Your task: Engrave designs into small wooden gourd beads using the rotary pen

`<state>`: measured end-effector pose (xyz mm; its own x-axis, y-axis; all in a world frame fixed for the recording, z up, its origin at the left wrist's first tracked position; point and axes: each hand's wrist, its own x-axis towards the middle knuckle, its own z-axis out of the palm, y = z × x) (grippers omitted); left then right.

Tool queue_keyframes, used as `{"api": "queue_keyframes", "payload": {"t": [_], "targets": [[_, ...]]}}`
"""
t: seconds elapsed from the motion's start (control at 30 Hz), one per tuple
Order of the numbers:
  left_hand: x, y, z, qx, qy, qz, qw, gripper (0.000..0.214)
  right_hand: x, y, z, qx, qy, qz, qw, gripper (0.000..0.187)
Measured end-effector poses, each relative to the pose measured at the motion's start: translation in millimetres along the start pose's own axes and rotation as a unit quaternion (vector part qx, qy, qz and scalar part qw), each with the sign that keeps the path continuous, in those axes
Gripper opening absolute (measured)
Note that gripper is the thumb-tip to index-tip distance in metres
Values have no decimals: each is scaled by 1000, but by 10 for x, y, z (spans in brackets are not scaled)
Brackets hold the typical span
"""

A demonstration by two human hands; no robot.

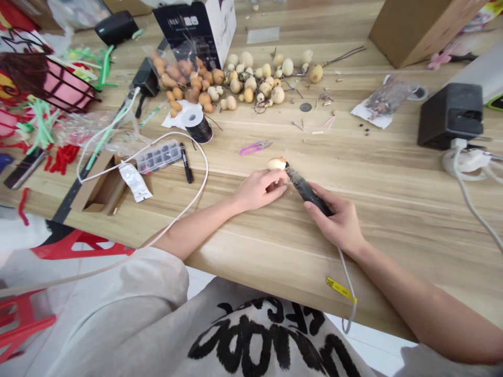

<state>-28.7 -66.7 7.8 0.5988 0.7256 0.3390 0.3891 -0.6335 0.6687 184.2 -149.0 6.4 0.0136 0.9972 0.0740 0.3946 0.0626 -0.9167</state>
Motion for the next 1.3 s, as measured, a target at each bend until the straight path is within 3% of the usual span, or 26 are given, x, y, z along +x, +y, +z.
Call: {"api": "queue_keyframes", "payload": {"t": [0.57, 1.3], "targets": [[-8, 12, -12, 13, -22, -19, 999, 17, -29, 13, 4, 26, 14, 23, 999, 47], [-2, -8, -7, 26, -40, -9, 999, 11, -29, 25, 13, 22, 22, 14, 999, 47]]}}
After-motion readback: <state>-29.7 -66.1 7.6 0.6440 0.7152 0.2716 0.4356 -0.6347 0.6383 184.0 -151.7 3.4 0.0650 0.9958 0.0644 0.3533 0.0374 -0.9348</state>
